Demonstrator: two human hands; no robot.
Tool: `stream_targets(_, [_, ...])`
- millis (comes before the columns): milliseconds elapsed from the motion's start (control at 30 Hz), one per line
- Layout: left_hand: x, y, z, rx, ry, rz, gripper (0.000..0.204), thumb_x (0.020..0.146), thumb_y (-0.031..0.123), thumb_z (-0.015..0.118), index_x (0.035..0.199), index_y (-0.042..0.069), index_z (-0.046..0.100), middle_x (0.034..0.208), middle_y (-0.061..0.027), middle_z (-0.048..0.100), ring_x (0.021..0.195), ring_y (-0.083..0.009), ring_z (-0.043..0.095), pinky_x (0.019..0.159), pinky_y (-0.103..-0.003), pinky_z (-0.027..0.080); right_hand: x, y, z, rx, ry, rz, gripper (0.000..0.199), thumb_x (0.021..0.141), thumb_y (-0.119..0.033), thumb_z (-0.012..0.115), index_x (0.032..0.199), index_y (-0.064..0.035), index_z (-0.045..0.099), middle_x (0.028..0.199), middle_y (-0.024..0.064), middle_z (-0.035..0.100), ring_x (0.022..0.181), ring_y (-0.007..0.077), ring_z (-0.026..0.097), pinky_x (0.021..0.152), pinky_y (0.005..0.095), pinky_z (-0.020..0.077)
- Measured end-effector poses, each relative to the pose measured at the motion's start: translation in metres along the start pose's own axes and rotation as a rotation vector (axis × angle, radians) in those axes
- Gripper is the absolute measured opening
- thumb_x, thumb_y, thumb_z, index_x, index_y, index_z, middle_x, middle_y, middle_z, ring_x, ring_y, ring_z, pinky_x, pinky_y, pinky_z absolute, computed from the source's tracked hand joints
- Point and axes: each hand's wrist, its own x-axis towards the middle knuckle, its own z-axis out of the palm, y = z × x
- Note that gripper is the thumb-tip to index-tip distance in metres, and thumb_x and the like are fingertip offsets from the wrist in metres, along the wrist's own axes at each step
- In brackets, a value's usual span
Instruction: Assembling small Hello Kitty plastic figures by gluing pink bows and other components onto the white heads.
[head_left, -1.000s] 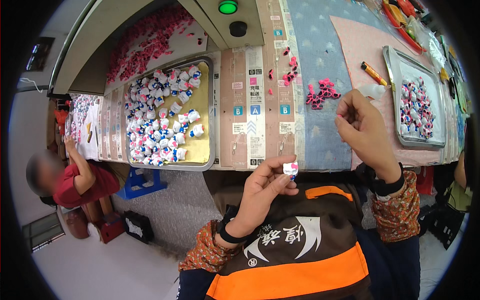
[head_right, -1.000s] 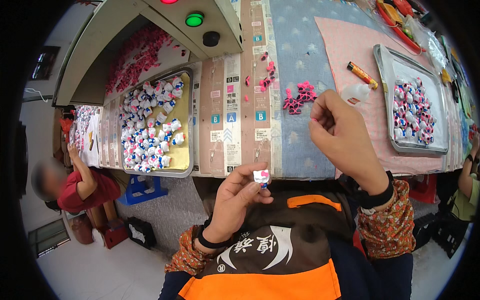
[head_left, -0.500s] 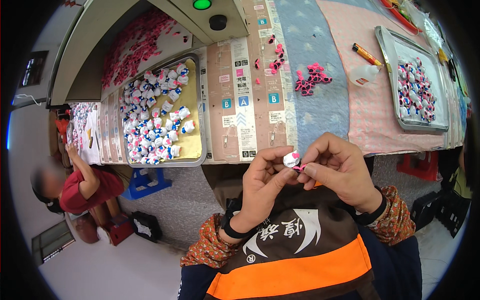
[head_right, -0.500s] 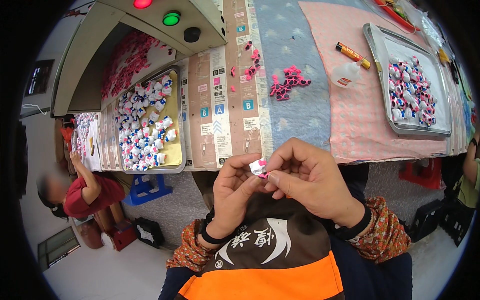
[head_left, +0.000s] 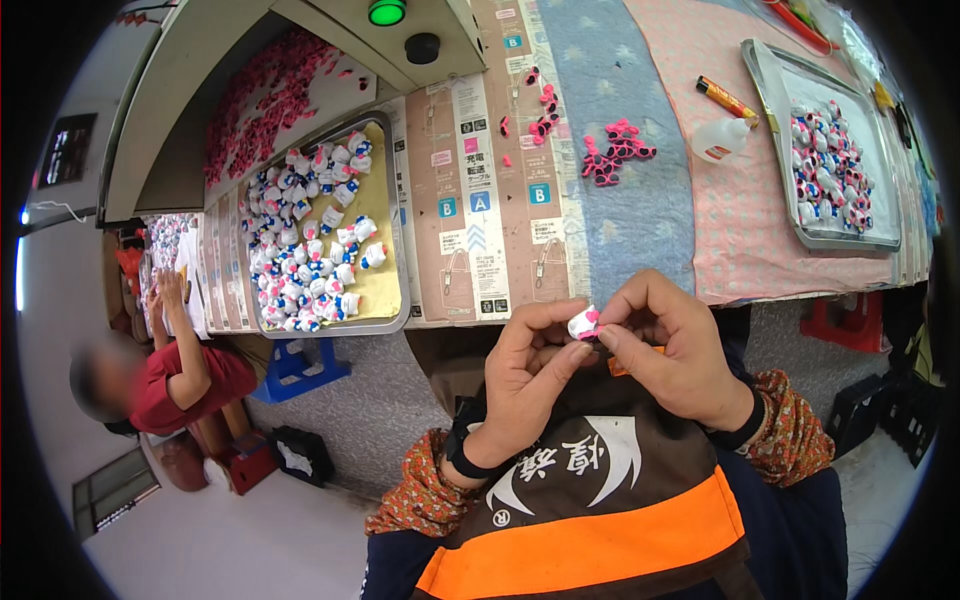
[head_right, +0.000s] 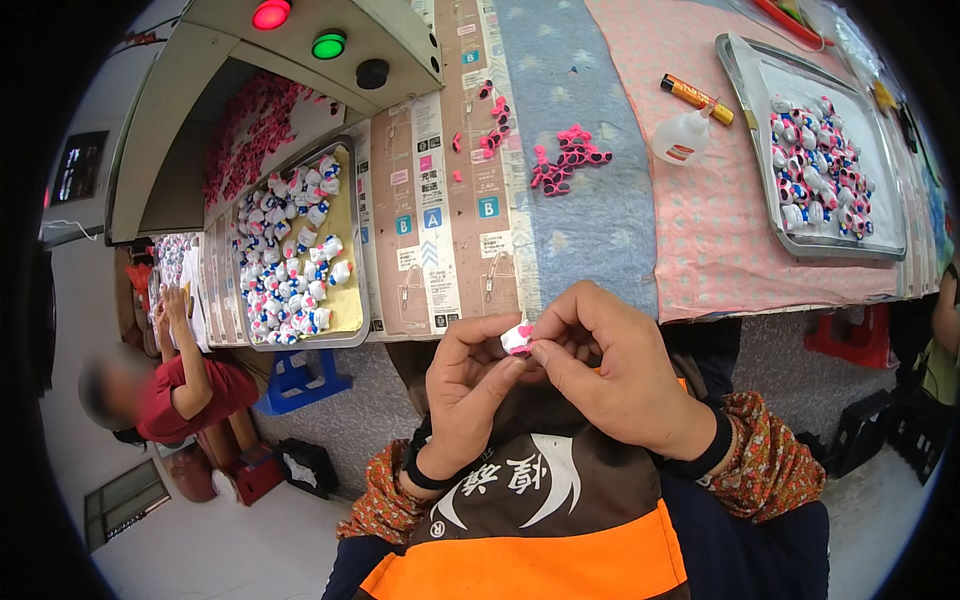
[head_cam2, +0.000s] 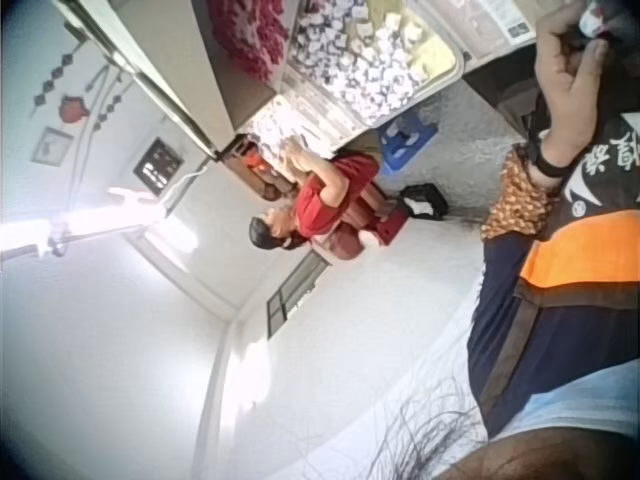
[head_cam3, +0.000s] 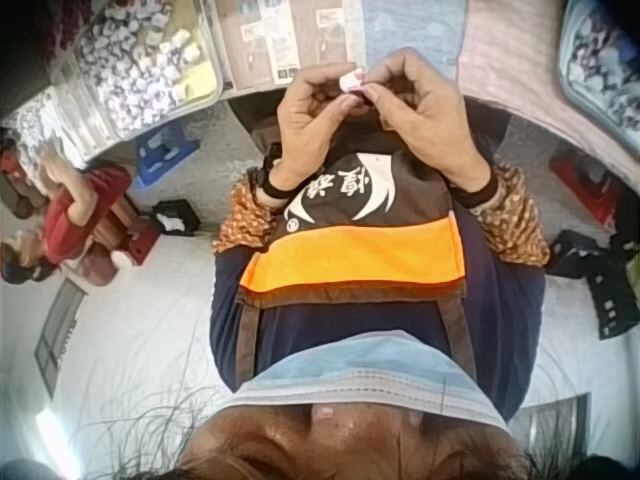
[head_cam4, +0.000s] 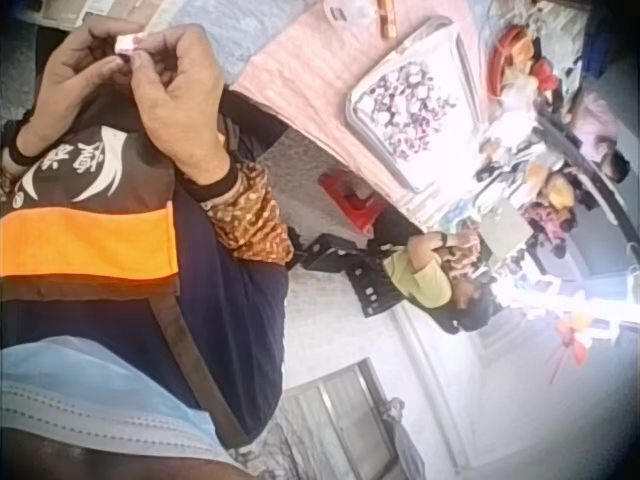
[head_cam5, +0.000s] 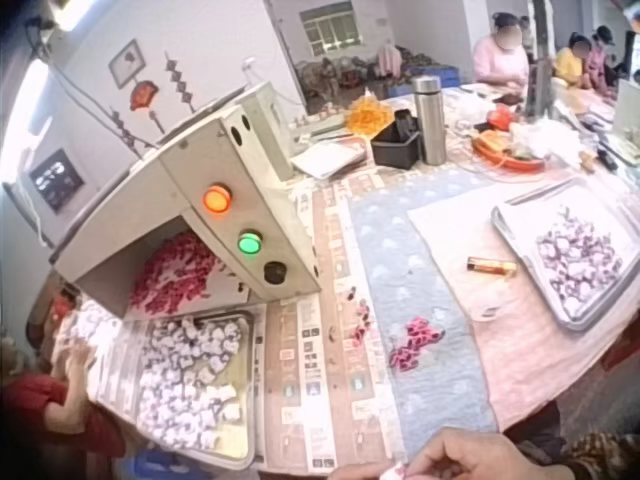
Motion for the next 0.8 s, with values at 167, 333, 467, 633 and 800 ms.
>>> stream_targets(167, [-0.001, -0.001, 0.002, -0.049, -0.022, -0.006, 0.036, 0.097, -0.001, 0.059, 0.132, -0.001, 0.048, 0.118, -0.0114, 0.058, 0.108, -0.0136, 0.06, 0.093, -0.029, 0.055, -0.003, 0.003, 0.0, -0.113, 0.001, -0.089, 0.008, 0.093, 0.0, 0.062, 0.098, 0.0, 0.055, 0.089, 0.0049, 0.06, 0.075, 0.0063, 0.063, 0.063, 0.021, 0.0515])
stream_targets(333, [-0.002, -0.003, 0.005, -0.109, -0.034, 0.015, 0.033, 0.099, 0.002, 0.057, 0.13, -0.002, 0.046, 0.118, -0.0123, 0.056, 0.109, -0.0159, 0.059, 0.093, -0.032, 0.056, -0.004, 0.008, 0.002, -0.202, 0.05, -0.184, 0.009, 0.089, 0.002, 0.064, 0.094, 0.0006, 0.056, 0.085, 0.0076, 0.059, 0.071, 0.0108, 0.064, 0.061, 0.024, 0.0519])
stream_targets(467, [-0.002, -0.006, 0.009, -0.083, -0.008, 0.074, 0.03, 0.098, 0.001, 0.055, 0.127, -0.002, 0.046, 0.12, -0.0124, 0.054, 0.108, -0.0157, 0.059, 0.092, -0.032, 0.056, -0.005, 0.007, 0.003, -0.278, 0.048, -0.275, 0.012, 0.087, 0.002, 0.066, 0.091, 0.0007, 0.056, 0.083, 0.0084, 0.058, 0.069, 0.0123, 0.062, 0.06, 0.0258, 0.0516])
stream_targets(633, [-0.003, -0.005, 0.015, -0.032, 0.065, 0.069, 0.029, 0.094, 0.001, 0.055, 0.122, 0.0, 0.047, 0.119, -0.0112, 0.052, 0.106, -0.0154, 0.055, 0.091, -0.03, 0.051, -0.005, 0.007, 0.001, -0.339, 0.041, -0.336, 0.013, 0.085, 0.003, 0.067, 0.09, 0.0005, 0.055, 0.082, 0.0083, 0.057, 0.068, 0.0136, 0.062, 0.06, 0.0265, 0.0509])
stream_targets(800, [-0.003, -0.005, 0.016, 0.021, 0.056, 0.101, 0.026, 0.094, 0.002, 0.055, 0.12, 0.0, 0.048, 0.118, -0.0116, 0.052, 0.105, -0.0147, 0.054, 0.09, -0.029, 0.049, -0.005, 0.007, 0.001, -0.347, 0.036, -0.341, 0.015, 0.085, 0.002, 0.069, 0.088, -0.0001, 0.054, 0.081, 0.0079, 0.058, 0.069, 0.0134, 0.061, 0.061, 0.0269, 0.0501])
